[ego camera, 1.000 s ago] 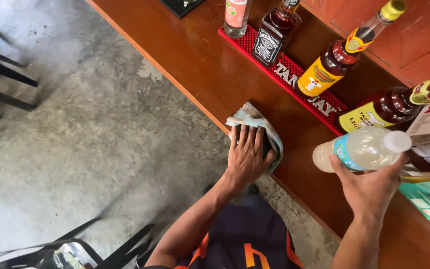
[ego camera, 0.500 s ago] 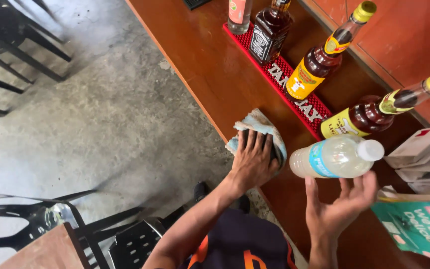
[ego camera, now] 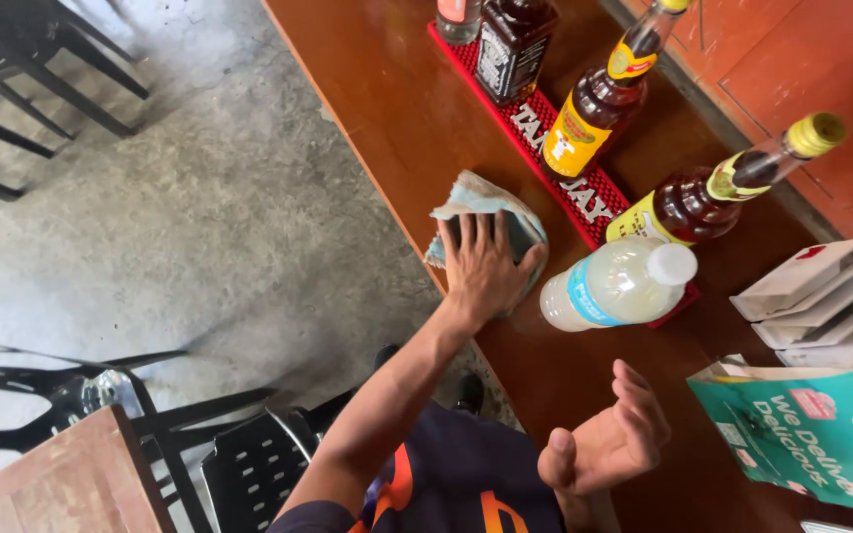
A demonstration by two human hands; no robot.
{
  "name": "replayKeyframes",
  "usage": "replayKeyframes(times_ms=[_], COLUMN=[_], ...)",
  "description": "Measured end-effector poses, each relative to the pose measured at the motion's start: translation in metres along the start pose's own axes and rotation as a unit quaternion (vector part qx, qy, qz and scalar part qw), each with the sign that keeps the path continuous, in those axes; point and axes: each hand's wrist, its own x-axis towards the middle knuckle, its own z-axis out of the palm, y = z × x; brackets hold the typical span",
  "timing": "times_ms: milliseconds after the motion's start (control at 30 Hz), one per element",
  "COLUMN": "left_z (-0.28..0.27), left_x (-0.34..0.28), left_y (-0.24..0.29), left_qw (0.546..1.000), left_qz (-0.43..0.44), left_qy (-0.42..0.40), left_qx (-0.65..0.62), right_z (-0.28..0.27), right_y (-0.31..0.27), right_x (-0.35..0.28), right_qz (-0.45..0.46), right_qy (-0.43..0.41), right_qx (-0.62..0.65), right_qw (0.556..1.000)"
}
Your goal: Wiping down a restaurant bar counter with a rag and cleaning solution.
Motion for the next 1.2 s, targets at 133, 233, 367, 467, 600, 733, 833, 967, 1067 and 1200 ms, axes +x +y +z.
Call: replayKeyframes(times_ms=[133, 233, 367, 467, 600, 733, 833, 967, 1067, 1200], left_z=[-0.005, 0.000, -0.002, -0.006, -0.009, -0.021, -0.026, -0.024, -0.027, -0.026], left_x=[0.028, 0.045, 0.069, 0.086, 0.103, 0.113, 0.126, 0.146, 0.168, 0.205], left_y=[-0.020, -0.045, -0.074, -0.094, -0.114, -0.131, -0.151, -0.191, -0.210, -0.237], left_qw=[0.999, 0.998, 0.997, 0.995, 0.994, 0.995, 0.997, 0.999, 0.999, 0.997], left_qz=[-0.024, -0.046, -0.068, -0.087, -0.094, -0.088, -0.068, -0.027, -0.043, -0.047], left_qy=[-0.030, -0.040, -0.019, -0.017, -0.006, -0.026, -0.016, 0.007, 0.005, 0.024], left_qx=[0.017, 0.018, 0.035, 0.038, 0.052, 0.048, 0.036, 0.027, 0.028, 0.063], right_z=[-0.002, -0.003, 0.001, 0.021, 0.074, 0.163, 0.226, 0.285, 0.297, 0.302], right_y=[-0.002, -0.004, -0.007, -0.015, -0.027, -0.017, 0.011, 0.041, 0.058, 0.060], right_x=[-0.001, -0.001, -0.004, 0.001, 0.033, 0.058, 0.057, 0.054, 0.037, 0.029], right_qz=[-0.005, -0.002, -0.018, -0.001, 0.029, 0.064, 0.087, 0.134, 0.131, 0.116], right_qy=[0.001, -0.023, -0.062, -0.087, -0.221, -0.287, -0.314, -0.372, -0.381, -0.368], right_qx=[-0.007, -0.001, -0.013, -0.019, -0.039, -0.021, -0.004, -0.081, -0.127, -0.173], right_qw=[1.000, 1.000, 0.998, 0.996, 0.974, 0.956, 0.945, 0.915, 0.906, 0.906])
